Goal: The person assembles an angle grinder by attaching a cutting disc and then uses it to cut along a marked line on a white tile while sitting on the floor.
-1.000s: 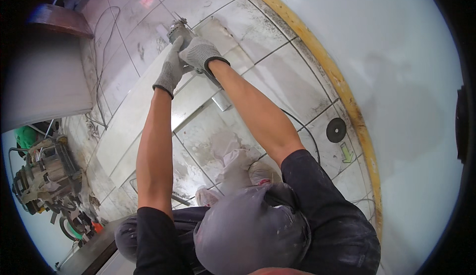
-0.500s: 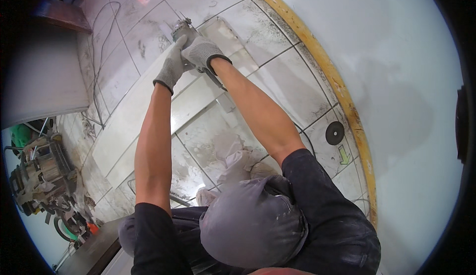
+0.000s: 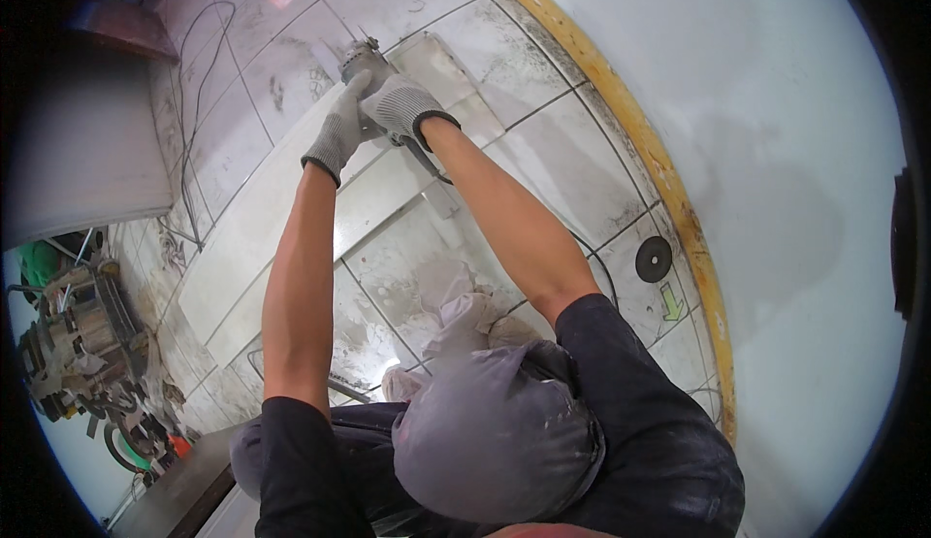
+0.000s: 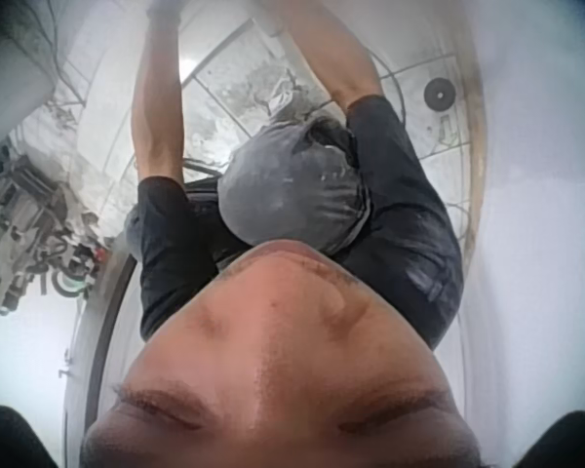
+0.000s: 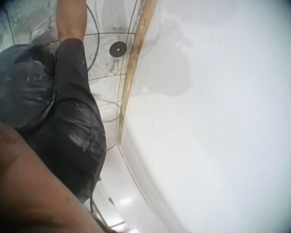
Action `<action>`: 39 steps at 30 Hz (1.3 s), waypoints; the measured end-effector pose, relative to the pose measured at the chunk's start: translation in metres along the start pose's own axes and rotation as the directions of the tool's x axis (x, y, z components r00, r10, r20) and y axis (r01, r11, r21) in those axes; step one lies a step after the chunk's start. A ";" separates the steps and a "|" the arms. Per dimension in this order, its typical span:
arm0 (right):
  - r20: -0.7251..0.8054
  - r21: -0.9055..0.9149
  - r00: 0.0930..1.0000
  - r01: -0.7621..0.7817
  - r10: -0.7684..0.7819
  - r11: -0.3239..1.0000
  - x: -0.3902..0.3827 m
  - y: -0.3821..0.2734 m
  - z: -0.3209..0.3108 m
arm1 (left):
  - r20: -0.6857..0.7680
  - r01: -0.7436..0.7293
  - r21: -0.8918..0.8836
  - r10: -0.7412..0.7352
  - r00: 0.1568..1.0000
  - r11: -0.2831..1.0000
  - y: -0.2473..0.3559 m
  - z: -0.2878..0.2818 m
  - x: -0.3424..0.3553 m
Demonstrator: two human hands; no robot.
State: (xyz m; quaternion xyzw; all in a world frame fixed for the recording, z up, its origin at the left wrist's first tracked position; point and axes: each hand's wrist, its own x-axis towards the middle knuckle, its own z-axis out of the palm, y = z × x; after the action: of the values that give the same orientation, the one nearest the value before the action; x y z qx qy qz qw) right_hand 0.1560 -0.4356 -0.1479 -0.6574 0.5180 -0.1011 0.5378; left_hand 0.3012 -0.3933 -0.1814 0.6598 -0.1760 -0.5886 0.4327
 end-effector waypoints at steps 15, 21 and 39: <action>0.085 0.039 0.988 -0.133 0.129 0.990 -0.059 0.021 -0.014 | 0.093 -0.026 -0.007 0.027 0.995 1.000 -0.044 0.019 -0.034; 0.092 0.072 0.986 -0.148 0.141 0.986 -0.093 0.042 -0.012 | 0.068 -0.006 0.036 0.003 0.998 0.999 -0.063 0.035 -0.063; 0.112 0.039 0.992 -0.071 0.066 0.997 -0.145 0.082 -0.014 | 0.084 0.020 0.006 -0.021 0.996 1.000 -0.103 0.059 -0.109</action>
State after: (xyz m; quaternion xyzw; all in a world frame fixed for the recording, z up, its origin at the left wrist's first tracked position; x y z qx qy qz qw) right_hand 0.0354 -0.3201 -0.1478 -0.6322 0.5074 -0.0571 0.5828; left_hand 0.1910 -0.2759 -0.1897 0.6375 -0.1886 -0.6197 0.4172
